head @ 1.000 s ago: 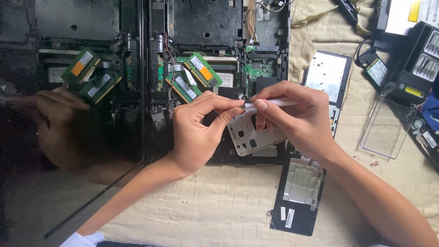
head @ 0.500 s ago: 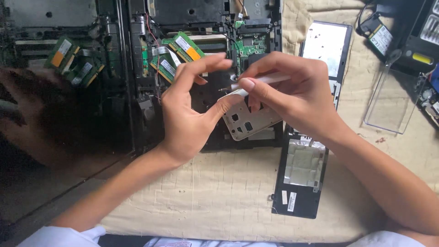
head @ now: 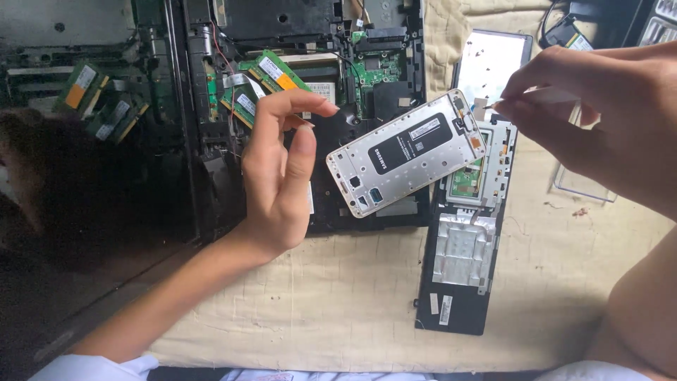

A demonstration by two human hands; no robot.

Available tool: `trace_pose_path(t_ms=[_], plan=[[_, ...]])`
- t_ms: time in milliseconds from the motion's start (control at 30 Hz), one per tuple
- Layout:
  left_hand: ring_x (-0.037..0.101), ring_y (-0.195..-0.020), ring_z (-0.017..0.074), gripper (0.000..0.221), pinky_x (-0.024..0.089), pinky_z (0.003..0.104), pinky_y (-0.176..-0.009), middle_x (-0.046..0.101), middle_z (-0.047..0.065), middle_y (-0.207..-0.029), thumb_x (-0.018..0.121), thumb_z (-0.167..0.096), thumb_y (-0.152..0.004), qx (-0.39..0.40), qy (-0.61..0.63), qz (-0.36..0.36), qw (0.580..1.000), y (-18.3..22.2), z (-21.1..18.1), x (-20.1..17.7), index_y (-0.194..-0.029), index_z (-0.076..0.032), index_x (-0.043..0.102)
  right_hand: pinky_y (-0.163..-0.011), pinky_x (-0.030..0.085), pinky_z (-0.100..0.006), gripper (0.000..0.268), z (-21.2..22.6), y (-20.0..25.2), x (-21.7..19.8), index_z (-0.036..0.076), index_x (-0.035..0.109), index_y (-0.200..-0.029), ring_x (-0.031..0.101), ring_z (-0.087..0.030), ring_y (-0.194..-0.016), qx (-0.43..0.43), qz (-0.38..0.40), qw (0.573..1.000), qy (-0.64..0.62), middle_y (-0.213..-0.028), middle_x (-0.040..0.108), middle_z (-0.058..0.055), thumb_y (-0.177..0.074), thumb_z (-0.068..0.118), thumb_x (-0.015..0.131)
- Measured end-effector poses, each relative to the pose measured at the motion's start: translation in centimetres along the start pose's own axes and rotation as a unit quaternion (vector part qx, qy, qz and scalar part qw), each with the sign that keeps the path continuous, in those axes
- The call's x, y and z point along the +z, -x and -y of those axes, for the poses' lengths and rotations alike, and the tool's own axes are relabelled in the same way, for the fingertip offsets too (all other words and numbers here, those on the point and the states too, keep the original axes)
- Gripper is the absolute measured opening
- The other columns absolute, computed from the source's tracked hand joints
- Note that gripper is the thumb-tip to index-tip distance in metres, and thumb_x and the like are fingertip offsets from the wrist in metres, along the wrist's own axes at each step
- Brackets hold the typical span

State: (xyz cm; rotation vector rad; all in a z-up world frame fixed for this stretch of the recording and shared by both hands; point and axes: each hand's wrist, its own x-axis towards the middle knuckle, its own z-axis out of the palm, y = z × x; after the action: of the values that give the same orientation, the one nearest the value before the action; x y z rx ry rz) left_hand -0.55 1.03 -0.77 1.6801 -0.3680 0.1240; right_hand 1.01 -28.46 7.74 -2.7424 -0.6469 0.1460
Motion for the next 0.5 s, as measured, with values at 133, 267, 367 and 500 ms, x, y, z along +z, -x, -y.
trace_pose_path(t_ms=[133, 267, 367, 500], plan=[[0.061, -0.116, 0.0200, 0.037, 0.046, 0.035, -0.102, 0.061, 0.009, -0.119, 0.036, -0.038, -0.110, -0.055, 0.024, -0.008, 0.998, 0.0, -0.3, -0.1, -0.125, -0.007, 0.050, -0.065, 0.054, -0.034, 0.011, -0.4, -0.4, 0.2, 0.007, 0.075, -0.103, 0.066, -0.018, -0.067, 0.034, 0.028, 0.999, 0.011, -0.080, 0.074, -0.004, -0.108, 0.017, 0.077], [0.061, -0.116, 0.0200, 0.037, 0.047, 0.034, -0.103, 0.060, 0.009, -0.119, 0.036, -0.037, -0.110, -0.058, 0.027, -0.008, 0.998, 0.0, -0.2, 0.0, -0.125, -0.006, 0.050, -0.060, 0.056, -0.033, 0.013, -1.2, -1.6, 0.2, 0.010, 0.076, -0.102, 0.069, -0.020, -0.065, 0.035, 0.049, 0.998, 0.019, -0.085, 0.076, -0.005, -0.107, 0.022, 0.077], [0.062, -0.115, 0.0207, 0.037, 0.048, 0.034, -0.102, 0.060, 0.010, -0.119, 0.036, -0.036, -0.110, -0.057, 0.018, -0.001, 0.998, -0.1, -0.3, 0.1, -0.125, -0.005, 0.050, -0.068, 0.056, -0.034, 0.014, -1.6, -2.0, 0.4, 0.000, 0.074, -0.104, 0.072, -0.023, -0.078, 0.029, 0.022, 0.999, -0.038, -0.091, 0.076, -0.012, -0.110, 0.011, 0.078], [0.058, -0.112, 0.0260, 0.027, 0.047, 0.035, -0.099, 0.059, 0.014, -0.116, 0.043, -0.022, -0.107, -0.013, -0.045, 0.036, 0.998, -0.3, -0.4, 0.0, -0.118, 0.000, 0.054, -0.064, 0.054, -0.035, 0.012, -1.5, -1.9, 0.3, 0.007, 0.073, -0.100, 0.068, -0.022, -0.069, 0.075, 0.060, 0.995, -0.019, -0.082, 0.074, -0.007, -0.107, 0.017, 0.075]])
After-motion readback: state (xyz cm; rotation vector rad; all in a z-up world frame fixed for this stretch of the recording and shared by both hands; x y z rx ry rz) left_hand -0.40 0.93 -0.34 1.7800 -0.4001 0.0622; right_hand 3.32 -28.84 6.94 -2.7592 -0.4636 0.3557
